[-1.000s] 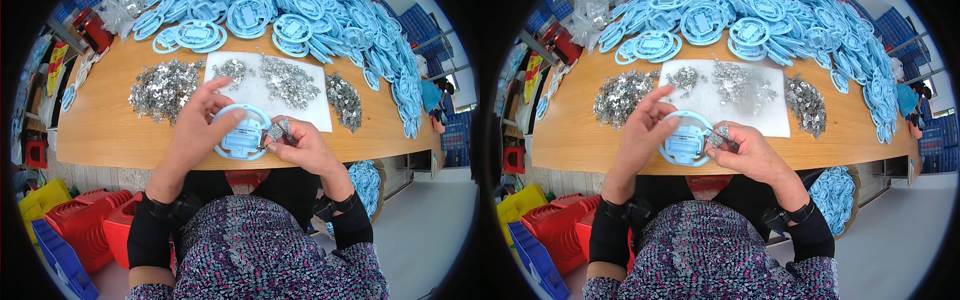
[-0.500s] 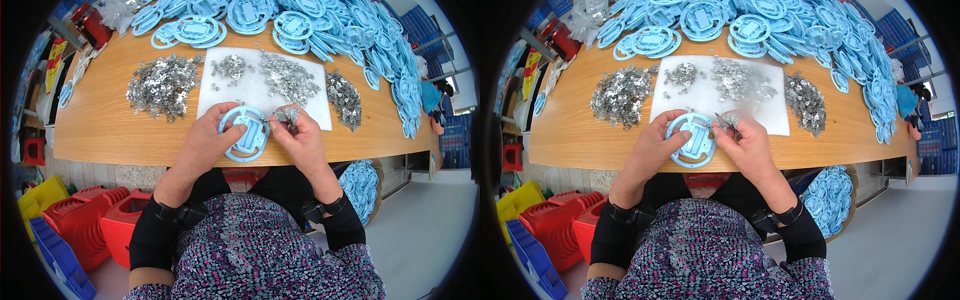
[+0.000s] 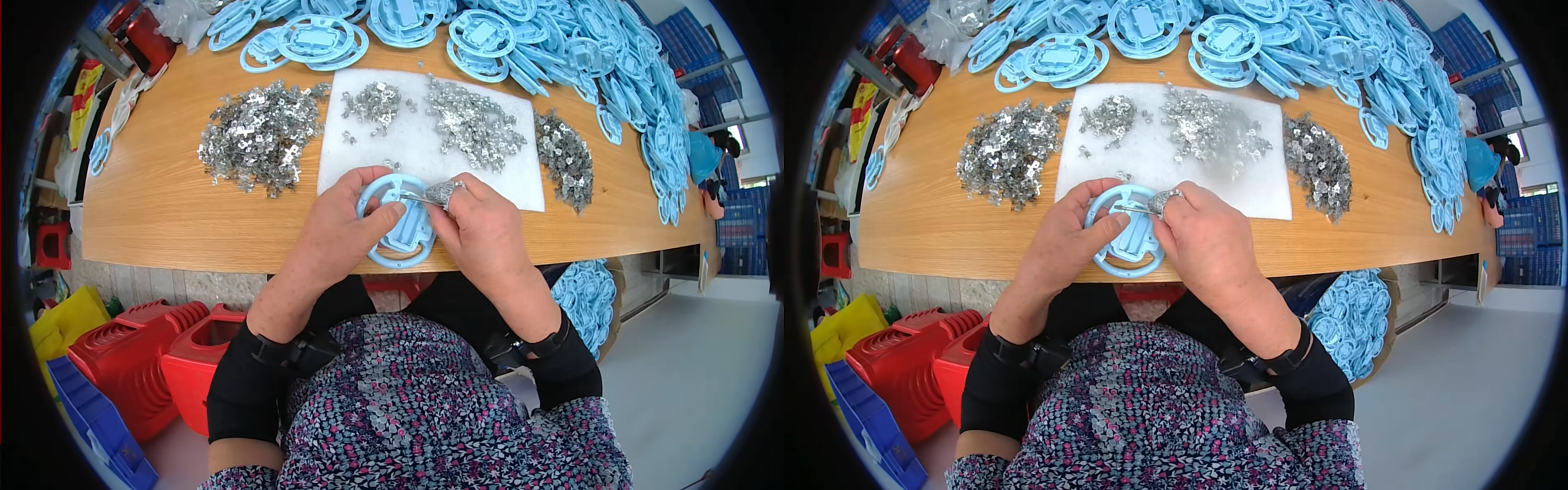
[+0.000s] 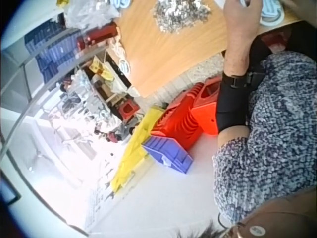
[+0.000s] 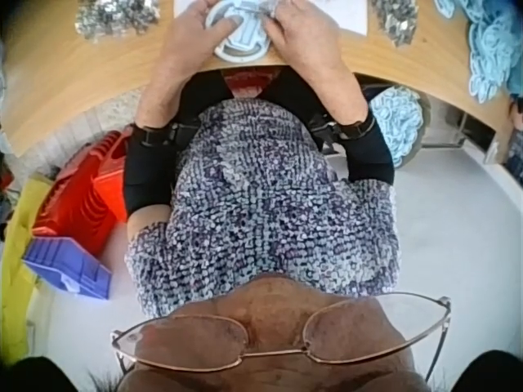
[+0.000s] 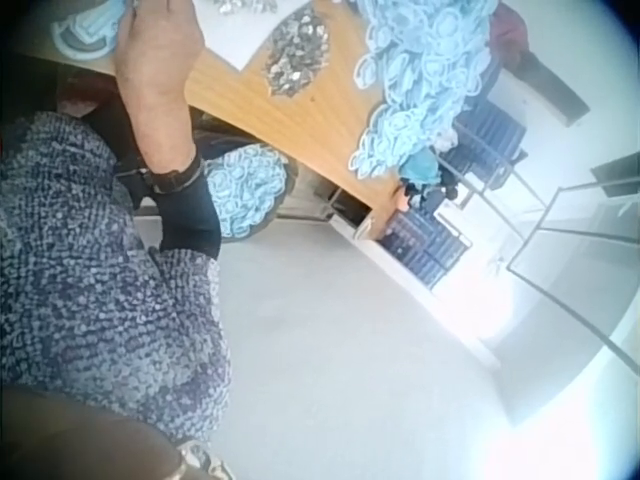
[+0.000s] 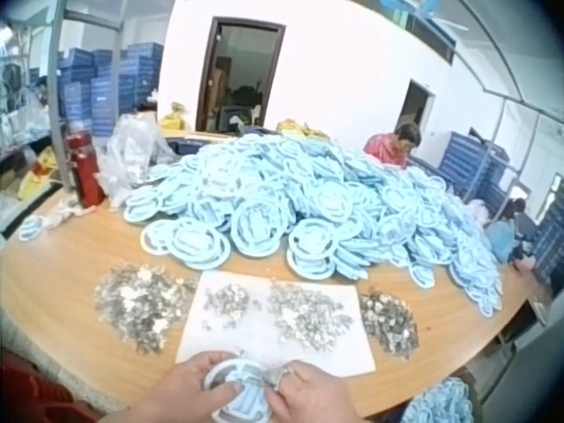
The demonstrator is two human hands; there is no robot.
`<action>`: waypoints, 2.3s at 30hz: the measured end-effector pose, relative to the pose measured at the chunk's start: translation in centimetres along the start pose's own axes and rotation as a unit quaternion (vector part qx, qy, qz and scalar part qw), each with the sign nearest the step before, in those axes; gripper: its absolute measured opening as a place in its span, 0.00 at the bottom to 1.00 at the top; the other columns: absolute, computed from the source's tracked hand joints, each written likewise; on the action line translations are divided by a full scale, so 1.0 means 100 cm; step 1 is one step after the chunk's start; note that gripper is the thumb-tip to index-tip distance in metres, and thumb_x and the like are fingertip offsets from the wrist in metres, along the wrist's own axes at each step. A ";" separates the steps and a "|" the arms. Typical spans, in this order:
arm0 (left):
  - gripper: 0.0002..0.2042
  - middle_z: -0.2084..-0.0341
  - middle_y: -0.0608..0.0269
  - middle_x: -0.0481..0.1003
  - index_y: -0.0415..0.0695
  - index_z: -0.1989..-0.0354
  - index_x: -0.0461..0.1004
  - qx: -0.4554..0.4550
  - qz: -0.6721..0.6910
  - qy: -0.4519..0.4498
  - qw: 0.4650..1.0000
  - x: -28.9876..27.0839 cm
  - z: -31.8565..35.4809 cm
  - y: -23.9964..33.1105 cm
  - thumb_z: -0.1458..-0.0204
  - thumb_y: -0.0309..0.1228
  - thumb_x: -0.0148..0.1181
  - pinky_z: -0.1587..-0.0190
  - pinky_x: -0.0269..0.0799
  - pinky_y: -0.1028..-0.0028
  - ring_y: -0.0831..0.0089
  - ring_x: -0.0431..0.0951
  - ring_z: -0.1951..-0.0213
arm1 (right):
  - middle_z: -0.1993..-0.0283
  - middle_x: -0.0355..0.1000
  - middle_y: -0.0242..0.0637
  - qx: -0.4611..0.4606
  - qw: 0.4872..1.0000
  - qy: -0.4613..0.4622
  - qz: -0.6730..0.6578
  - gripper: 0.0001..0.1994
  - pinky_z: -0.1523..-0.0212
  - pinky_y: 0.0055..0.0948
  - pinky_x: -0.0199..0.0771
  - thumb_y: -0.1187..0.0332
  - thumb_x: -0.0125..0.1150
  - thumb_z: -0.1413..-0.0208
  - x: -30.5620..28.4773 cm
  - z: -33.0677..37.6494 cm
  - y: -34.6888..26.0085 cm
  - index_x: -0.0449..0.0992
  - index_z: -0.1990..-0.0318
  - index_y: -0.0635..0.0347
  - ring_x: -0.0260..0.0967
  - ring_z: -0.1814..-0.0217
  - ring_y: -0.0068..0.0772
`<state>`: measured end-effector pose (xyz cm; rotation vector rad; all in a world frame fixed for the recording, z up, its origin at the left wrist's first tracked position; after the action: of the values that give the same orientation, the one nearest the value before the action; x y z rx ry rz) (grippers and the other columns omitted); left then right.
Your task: The person is manually assembling small metal components into blue circular plastic frames at a factory workstation.
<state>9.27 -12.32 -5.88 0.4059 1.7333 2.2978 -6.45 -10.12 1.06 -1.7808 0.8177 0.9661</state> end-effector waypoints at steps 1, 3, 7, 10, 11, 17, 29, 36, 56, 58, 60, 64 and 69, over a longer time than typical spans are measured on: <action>0.23 0.52 0.60 0.76 0.34 0.39 0.65 0.000 0.001 0.000 1.000 0.000 0.000 0.000 0.41 0.27 0.63 0.49 0.73 0.76 0.78 0.75 0.52 | 0.66 0.71 0.43 0.007 1.000 -0.021 -0.009 0.09 0.66 0.42 0.74 0.71 0.66 0.49 0.001 0.000 0.002 0.71 0.72 0.65 0.73 0.64 0.48; 0.23 0.52 0.59 0.76 0.33 0.39 0.65 -0.004 0.002 0.001 1.000 -0.001 0.000 -0.001 0.41 0.27 0.62 0.48 0.73 0.76 0.78 0.75 0.52 | 0.66 0.71 0.43 0.013 0.999 -0.043 -0.019 0.08 0.65 0.43 0.74 0.70 0.65 0.48 0.002 0.003 0.006 0.72 0.70 0.65 0.73 0.62 0.48; 0.23 0.52 0.59 0.76 0.33 0.39 0.65 0.006 -0.014 -0.003 1.000 0.001 -0.001 0.000 0.41 0.28 0.62 0.49 0.73 0.76 0.78 0.75 0.52 | 0.63 0.72 0.46 0.002 0.997 -0.067 -0.043 0.07 0.63 0.45 0.75 0.70 0.63 0.46 0.007 0.015 0.006 0.74 0.64 0.63 0.73 0.62 0.53; 0.23 0.52 0.59 0.76 0.33 0.40 0.65 0.014 0.014 -0.008 1.000 0.001 -0.002 0.000 0.41 0.28 0.62 0.49 0.73 0.76 0.78 0.75 0.52 | 0.62 0.73 0.49 0.004 0.996 -0.073 -0.054 0.07 0.63 0.46 0.75 0.68 0.61 0.44 0.009 0.014 0.001 0.74 0.62 0.62 0.74 0.63 0.55; 0.23 0.52 0.59 0.76 0.33 0.40 0.65 0.011 -0.004 -0.006 1.000 0.001 -0.002 0.000 0.41 0.29 0.62 0.49 0.73 0.76 0.78 0.76 0.52 | 0.63 0.74 0.50 0.023 0.993 -0.044 -0.110 0.08 0.64 0.47 0.74 0.66 0.60 0.43 0.005 0.013 0.002 0.73 0.63 0.62 0.74 0.64 0.55; 0.23 0.52 0.59 0.76 0.33 0.40 0.65 0.004 -0.027 0.000 1.000 -0.001 -0.001 -0.001 0.41 0.29 0.62 0.50 0.73 0.77 0.78 0.76 0.53 | 0.70 0.75 0.49 0.015 0.992 -0.117 0.041 0.10 0.67 0.47 0.73 0.68 0.60 0.42 0.001 0.017 0.014 0.78 0.55 0.57 0.75 0.67 0.54; 0.23 0.56 0.61 0.77 0.33 0.40 0.65 0.015 -0.070 0.001 0.997 0.000 0.001 -0.001 0.41 0.28 0.63 0.51 0.74 0.77 0.81 0.75 0.54 | 0.74 0.76 0.47 -0.002 0.970 -0.206 0.132 0.05 0.69 0.48 0.74 0.70 0.55 0.45 -0.004 -0.004 -0.016 0.75 0.70 0.61 0.76 0.69 0.52; 0.22 0.53 0.61 0.76 0.33 0.39 0.65 0.009 0.025 -0.009 1.000 -0.001 0.003 0.002 0.40 0.26 0.61 0.49 0.73 0.77 0.79 0.75 0.52 | 0.74 0.75 0.52 0.020 0.980 -0.181 0.082 0.12 0.68 0.48 0.74 0.64 0.55 0.39 -0.010 -0.005 0.001 0.74 0.69 0.63 0.74 0.69 0.58; 0.19 0.59 0.56 0.75 0.35 0.37 0.66 0.064 0.096 -0.050 0.992 0.016 0.014 0.015 0.33 0.29 0.42 0.58 0.76 0.71 0.70 0.78 0.62 | 0.67 0.76 0.31 0.185 0.873 0.003 -0.451 0.13 0.61 0.25 0.71 0.65 0.52 0.30 0.001 0.031 0.019 0.76 0.47 0.64 0.69 0.65 0.20; 0.21 0.61 0.59 0.73 0.35 0.37 0.64 0.032 0.201 -0.100 0.974 0.024 0.016 0.015 0.29 0.36 0.36 0.57 0.77 0.70 0.70 0.77 0.60 | 0.65 0.78 0.33 0.147 0.890 0.023 -0.432 0.12 0.59 0.26 0.72 0.67 0.52 0.31 -0.001 0.029 0.012 0.76 0.47 0.63 0.74 0.62 0.23; 0.22 0.61 0.59 0.73 0.35 0.37 0.64 0.043 0.175 -0.106 0.978 0.030 0.017 0.017 0.29 0.38 0.36 0.57 0.77 0.70 0.71 0.77 0.61 | 0.63 0.79 0.37 0.088 0.923 0.023 -0.374 0.11 0.58 0.28 0.76 0.70 0.52 0.33 -0.006 0.024 0.000 0.76 0.47 0.61 0.79 0.57 0.31; 0.23 0.57 0.61 0.72 0.37 0.36 0.63 0.016 0.191 -0.099 0.977 0.037 0.010 0.013 0.29 0.41 0.37 0.56 0.75 0.73 0.74 0.75 0.61 | 0.73 0.75 0.39 0.004 0.958 0.042 -0.284 0.11 0.69 0.35 0.74 0.71 0.59 0.39 -0.010 0.024 -0.010 0.77 0.50 0.57 0.77 0.71 0.39; 0.23 0.55 0.66 0.70 0.40 0.35 0.63 0.098 0.104 -0.071 0.987 0.044 0.007 0.012 0.30 0.41 0.37 0.54 0.68 0.79 0.80 0.70 0.59 | 0.77 0.72 0.37 0.003 0.946 0.035 -0.321 0.13 0.74 0.34 0.71 0.65 0.65 0.44 -0.016 0.029 -0.014 0.77 0.52 0.55 0.73 0.77 0.38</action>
<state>5.41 -10.51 -4.21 0.8014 1.9304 2.1748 -6.84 -6.77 2.27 -1.9013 0.2347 0.4661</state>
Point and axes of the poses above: each hand's wrist, its own z-axis away from the middle knuckle, its own x-axis out of the palm, y = z × x, the point moved 7 cm from there along -z, towards the middle knuckle
